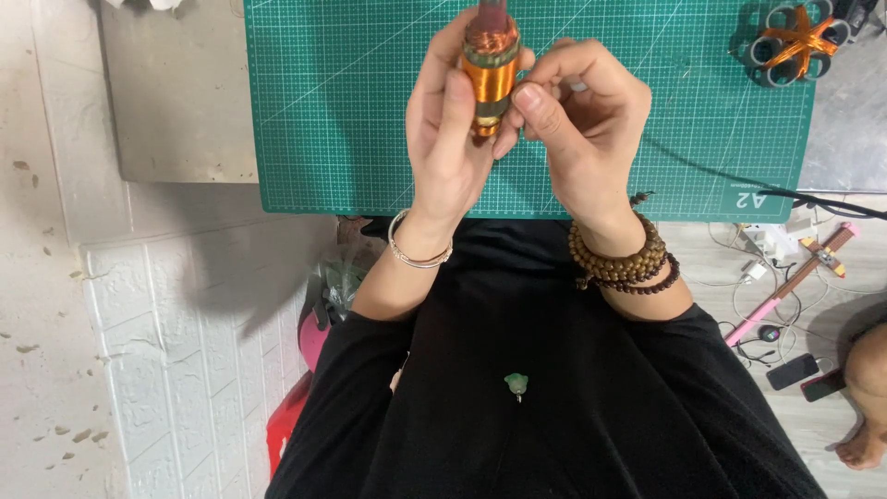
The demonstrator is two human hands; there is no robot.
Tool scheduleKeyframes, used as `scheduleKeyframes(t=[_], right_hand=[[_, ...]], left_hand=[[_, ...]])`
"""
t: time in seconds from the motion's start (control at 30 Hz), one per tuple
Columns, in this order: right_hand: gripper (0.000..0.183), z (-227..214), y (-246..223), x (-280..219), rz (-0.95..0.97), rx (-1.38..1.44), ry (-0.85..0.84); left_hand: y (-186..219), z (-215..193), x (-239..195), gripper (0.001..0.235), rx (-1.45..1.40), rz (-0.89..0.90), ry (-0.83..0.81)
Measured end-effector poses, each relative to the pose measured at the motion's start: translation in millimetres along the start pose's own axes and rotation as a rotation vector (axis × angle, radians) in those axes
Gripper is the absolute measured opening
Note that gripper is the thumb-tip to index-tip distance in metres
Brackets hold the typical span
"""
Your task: Winding thin copper wire around the poles of a motor armature by hand on a workbench.
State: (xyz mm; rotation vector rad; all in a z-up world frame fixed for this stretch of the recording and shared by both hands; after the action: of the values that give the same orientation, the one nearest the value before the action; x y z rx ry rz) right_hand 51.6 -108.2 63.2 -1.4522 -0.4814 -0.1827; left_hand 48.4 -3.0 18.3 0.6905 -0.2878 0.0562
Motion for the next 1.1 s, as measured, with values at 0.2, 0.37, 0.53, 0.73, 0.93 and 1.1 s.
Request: scheduleKeyframes(t=[0.2,0.37,0.53,0.73,0.93,1.1], right_hand=[[0.014,2.9,-3.4,0.9,0.003,0.031,-0.001],[0.014,-0.9,0.5,-0.5,-0.001,0.006,0.019],[0.014,0.8,-0.2,-0.7,-0.005,0.003,0.015],[0.014,1.5,-0.2,-1.4,0.010,0.060,0.010],[0.015,0.6,0.4,-2.2,-0.007,0.023,0.008],[0.014,0.8,1.1,-2.9,0.010,0.008,0.030]], left_hand=[[-3.4,-2.3,-3.3,0.052,-0.039,-0.020,-0.048],[-0.8,-0.1,-2.5,0.040,0.027,0.013,-0.029],[0.5,2.4,0.0,0.038,0.026,0.033,0.010],[-1.9,4.1,-1.1,0.034,-0.107,-0.011,-0.078],[0.7,1.6,-3.3,0.041,0.114,-0.012,0.074],[-3.3,0.0,-3.3,0.045,0.040,-0.024,-0.009]])
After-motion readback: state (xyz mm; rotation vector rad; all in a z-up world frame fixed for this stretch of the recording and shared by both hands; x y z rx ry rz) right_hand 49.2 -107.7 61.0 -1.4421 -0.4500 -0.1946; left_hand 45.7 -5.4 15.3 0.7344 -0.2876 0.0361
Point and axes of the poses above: each hand's wrist, its own x-axis towards the middle knuckle, its own z-axis out of the palm, y = z × x, the point moved 5 cm from there along x, towards the middle knuckle, and after that the axes turned 7 degrees about -x, right-handed, at the moved point
